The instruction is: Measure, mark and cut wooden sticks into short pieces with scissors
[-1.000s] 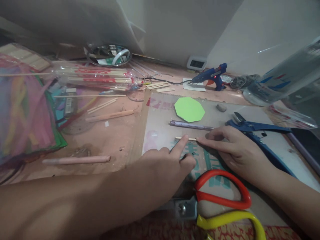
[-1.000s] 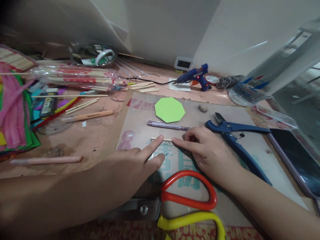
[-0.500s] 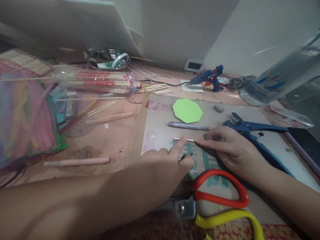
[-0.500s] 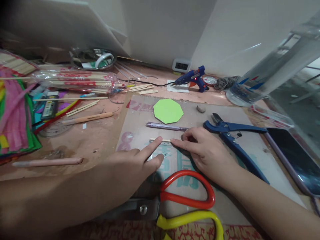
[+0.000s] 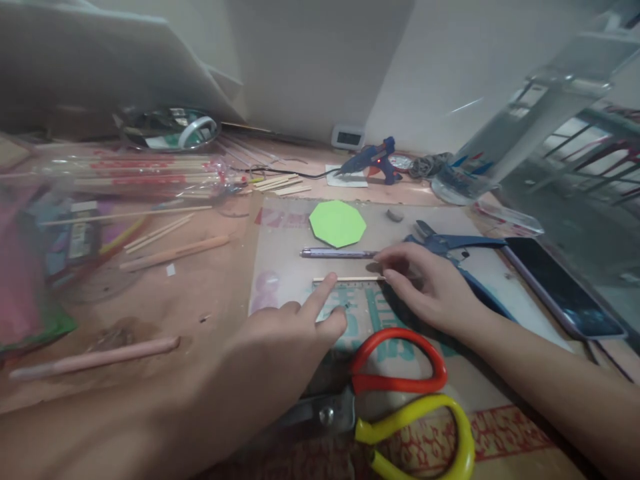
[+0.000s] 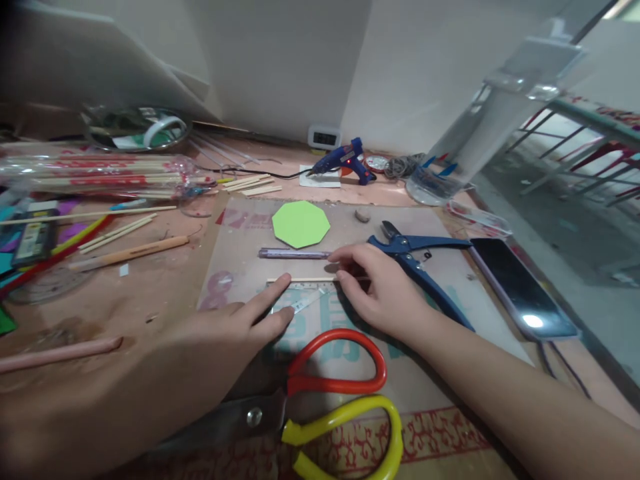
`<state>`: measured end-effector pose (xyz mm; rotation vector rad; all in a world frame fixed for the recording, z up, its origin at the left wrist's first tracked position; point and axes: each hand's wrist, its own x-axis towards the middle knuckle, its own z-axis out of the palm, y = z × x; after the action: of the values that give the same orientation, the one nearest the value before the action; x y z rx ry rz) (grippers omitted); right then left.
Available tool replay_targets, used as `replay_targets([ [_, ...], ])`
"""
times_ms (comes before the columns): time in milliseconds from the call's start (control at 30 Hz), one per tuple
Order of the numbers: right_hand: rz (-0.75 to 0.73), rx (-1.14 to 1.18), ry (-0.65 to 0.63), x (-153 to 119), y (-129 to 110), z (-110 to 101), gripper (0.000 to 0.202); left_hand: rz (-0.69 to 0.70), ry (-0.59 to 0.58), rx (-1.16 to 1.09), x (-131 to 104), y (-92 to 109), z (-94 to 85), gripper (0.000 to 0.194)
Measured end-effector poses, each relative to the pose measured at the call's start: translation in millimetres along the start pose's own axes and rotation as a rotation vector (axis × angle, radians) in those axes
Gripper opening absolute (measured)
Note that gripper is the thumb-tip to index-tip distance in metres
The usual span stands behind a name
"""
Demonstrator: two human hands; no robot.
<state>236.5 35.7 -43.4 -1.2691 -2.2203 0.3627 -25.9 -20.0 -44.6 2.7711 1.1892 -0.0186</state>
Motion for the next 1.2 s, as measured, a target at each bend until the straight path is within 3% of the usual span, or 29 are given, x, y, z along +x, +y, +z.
replay_targets([
  [133, 0.049, 0.038, 0.051, 1.2, 1.2, 0.3, 0.013, 0.003, -0.003, 0.175, 1.0, -0.6, 5.1, 0.054],
  [367, 0.021, -0.062, 0.225, 2.2, 0.6, -1.9, 0.008, -0.012, -0.097, 0.103, 6.7, -1.8, 0.9, 0.059],
  [600, -0.185, -0.210, 0.143, 6.6, 9.9, -0.2, 0.023, -0.031, -0.292, 0.036, 14.1, -4.7, -11.8, 0.071],
  [733, -0.243, -0.360, 0.073, 8.0, 7.9, -0.5, 0.027, -0.001, -0.162, 0.049, 12.3, -1.8, -14.8, 0.060],
  [900, -0.309, -0.627, -0.162, 15.1, -7.5, -9.2, 0.037, 0.055, -0.057, 0.100, 9.0, -2.9, -7.5, 0.051],
  [1067, -0.239, -0.469, -0.196, 36.1, -12.8, -9.1, 0.021, 0.056, -0.024, 0.108, 9.3, -3.8, -5.9, 0.048],
  [1200, -0.174, -0.328, -0.104, 39.9, -5.7, -4.5, 0.012, 0.054, -0.038, 0.104, 9.7, -3.5, -6.8, 0.047],
])
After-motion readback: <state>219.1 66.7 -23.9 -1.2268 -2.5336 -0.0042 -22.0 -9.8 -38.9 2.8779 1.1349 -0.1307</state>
